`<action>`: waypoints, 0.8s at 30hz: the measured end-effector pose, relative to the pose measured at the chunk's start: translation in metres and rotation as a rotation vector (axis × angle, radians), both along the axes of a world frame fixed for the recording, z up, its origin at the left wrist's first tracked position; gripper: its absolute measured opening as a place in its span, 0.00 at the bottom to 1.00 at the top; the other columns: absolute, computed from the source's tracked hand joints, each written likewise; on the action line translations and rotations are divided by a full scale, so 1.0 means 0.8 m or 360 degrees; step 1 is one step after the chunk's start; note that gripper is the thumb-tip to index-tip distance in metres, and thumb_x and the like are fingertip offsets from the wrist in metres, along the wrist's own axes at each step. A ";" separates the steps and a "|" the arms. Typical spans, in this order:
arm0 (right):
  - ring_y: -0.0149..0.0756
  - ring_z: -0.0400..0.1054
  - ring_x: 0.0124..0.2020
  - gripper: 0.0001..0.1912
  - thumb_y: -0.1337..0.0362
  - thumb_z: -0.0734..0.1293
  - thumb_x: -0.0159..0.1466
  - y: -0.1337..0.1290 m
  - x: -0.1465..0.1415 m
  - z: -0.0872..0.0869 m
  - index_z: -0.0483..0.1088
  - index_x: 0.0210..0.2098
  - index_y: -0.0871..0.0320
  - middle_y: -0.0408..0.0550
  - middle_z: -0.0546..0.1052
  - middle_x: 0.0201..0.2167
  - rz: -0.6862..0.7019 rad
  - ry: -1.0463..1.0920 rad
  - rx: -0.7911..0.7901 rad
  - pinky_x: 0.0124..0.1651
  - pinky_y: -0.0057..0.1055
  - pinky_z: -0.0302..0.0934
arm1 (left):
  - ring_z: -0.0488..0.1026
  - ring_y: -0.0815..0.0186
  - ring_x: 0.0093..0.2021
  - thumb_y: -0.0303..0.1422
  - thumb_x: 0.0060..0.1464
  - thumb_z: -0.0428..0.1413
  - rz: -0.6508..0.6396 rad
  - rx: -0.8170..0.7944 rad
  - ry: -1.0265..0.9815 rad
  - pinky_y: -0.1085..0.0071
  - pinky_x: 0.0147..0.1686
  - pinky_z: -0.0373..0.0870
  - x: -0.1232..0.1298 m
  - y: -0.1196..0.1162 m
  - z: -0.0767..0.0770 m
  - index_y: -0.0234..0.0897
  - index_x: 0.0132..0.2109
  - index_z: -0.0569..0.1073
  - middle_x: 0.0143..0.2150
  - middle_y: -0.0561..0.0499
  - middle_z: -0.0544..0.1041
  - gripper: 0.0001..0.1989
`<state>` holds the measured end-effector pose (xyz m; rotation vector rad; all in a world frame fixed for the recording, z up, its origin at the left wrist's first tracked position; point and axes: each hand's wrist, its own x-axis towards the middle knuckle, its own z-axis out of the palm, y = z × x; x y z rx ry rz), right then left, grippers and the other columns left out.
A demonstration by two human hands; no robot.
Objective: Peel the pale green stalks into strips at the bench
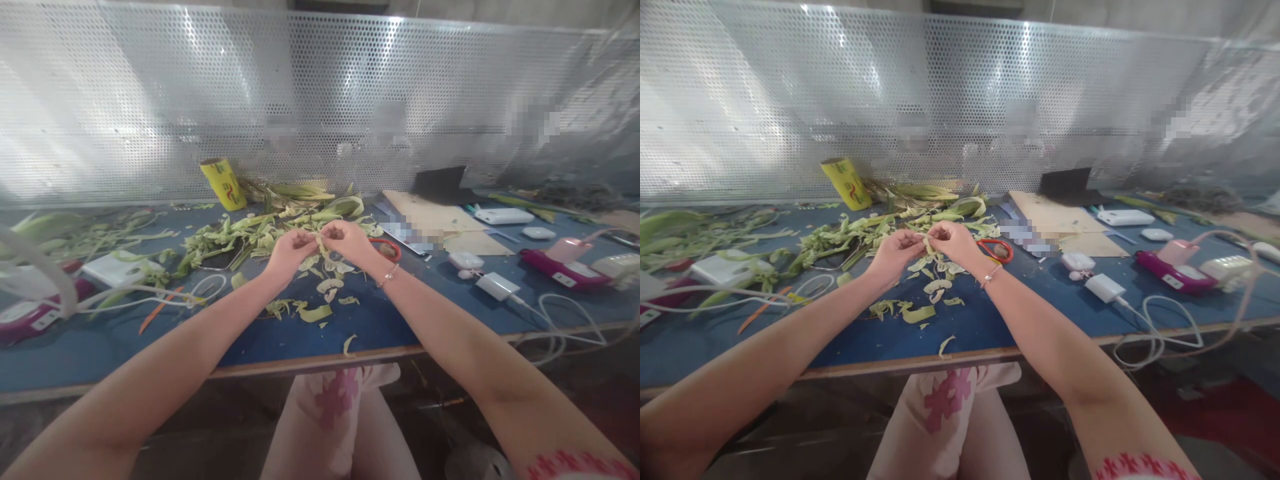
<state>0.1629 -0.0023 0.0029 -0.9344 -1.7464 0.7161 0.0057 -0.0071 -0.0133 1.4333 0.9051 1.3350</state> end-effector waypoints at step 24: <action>0.25 0.63 0.22 0.10 0.65 0.71 0.47 -0.003 -0.004 -0.003 0.71 0.30 0.61 0.41 0.72 0.22 0.0408 0.0481 -0.0485 0.27 0.26 0.60 | 0.69 0.71 0.26 0.37 0.34 0.66 -0.0206 0.0038 0.0008 0.71 0.33 0.67 -0.012 0.011 0.010 0.34 0.27 0.76 0.25 0.52 0.75 0.13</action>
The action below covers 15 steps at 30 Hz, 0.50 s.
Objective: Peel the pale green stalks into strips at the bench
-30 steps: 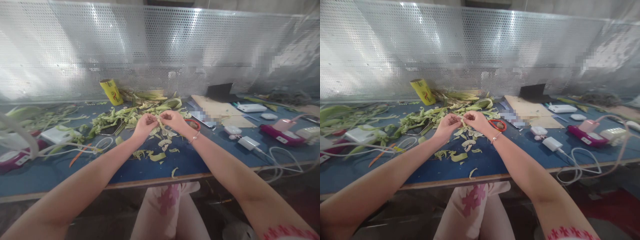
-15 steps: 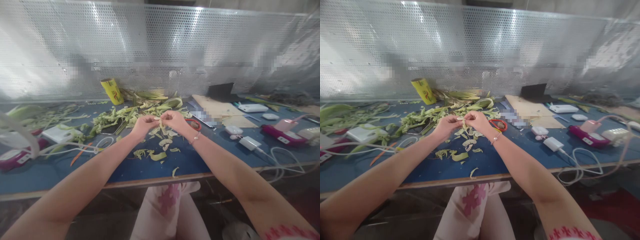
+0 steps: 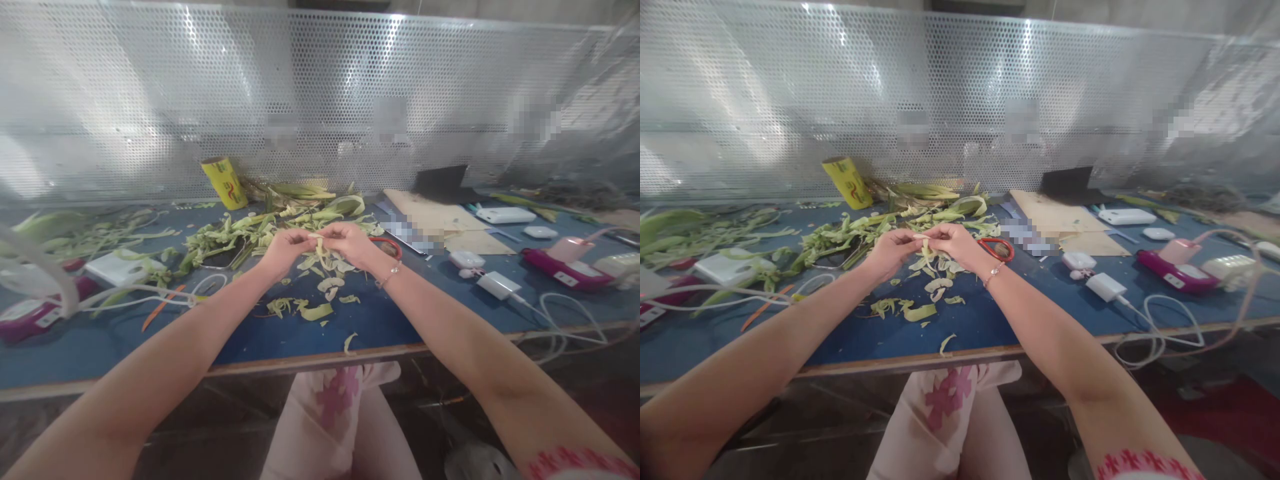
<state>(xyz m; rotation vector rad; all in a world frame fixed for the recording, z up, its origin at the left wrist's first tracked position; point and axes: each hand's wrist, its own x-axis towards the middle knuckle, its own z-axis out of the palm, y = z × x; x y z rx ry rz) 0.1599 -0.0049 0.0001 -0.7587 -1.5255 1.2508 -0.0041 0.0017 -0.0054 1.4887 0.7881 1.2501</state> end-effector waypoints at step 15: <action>0.27 0.57 0.23 0.10 0.58 0.61 0.59 0.002 -0.006 -0.002 0.60 0.25 0.57 0.39 0.62 0.21 -0.0511 -0.0437 0.0398 0.29 0.27 0.53 | 0.67 0.72 0.28 0.32 0.41 0.60 0.0146 0.0048 0.0044 0.73 0.35 0.64 0.009 -0.011 -0.004 0.35 0.31 0.70 0.25 0.54 0.70 0.09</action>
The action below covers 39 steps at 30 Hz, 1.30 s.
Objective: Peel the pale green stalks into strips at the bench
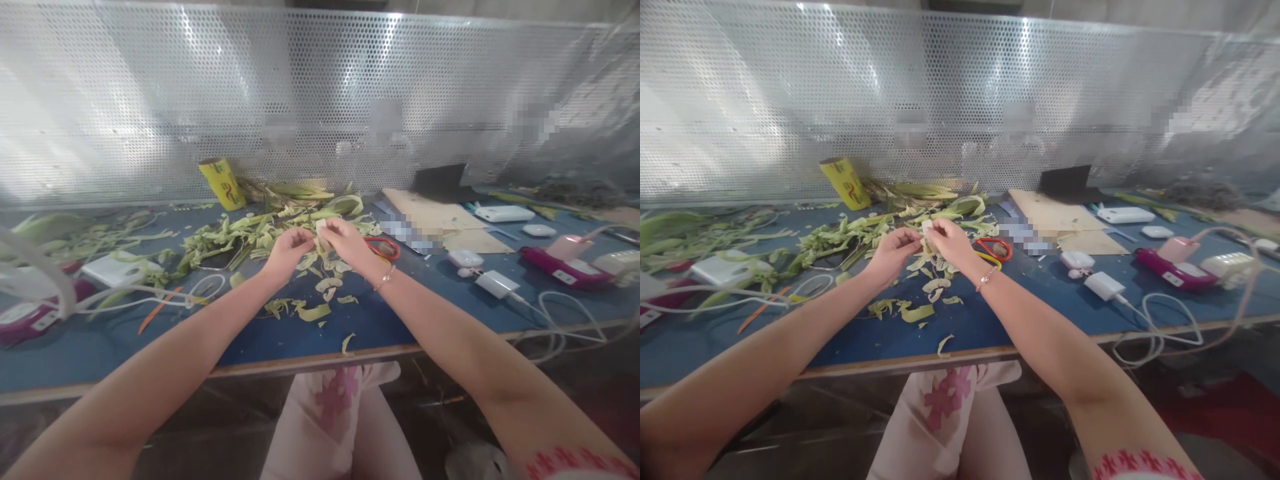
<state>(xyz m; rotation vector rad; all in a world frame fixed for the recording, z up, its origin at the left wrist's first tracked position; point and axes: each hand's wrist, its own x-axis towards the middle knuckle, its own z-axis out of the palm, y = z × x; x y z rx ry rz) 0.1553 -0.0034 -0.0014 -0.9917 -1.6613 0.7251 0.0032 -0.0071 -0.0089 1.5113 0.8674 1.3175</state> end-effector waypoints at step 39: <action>0.35 0.62 0.33 0.07 0.61 0.51 0.66 -0.006 -0.012 -0.011 0.53 0.32 0.54 0.47 0.66 0.29 -0.0335 -0.0408 0.0553 0.38 0.31 0.56 | 0.61 0.75 0.23 0.33 0.45 0.58 0.0223 -0.0373 -0.0390 0.75 0.29 0.63 0.022 -0.002 -0.002 0.34 0.25 0.65 0.21 0.57 0.63 0.09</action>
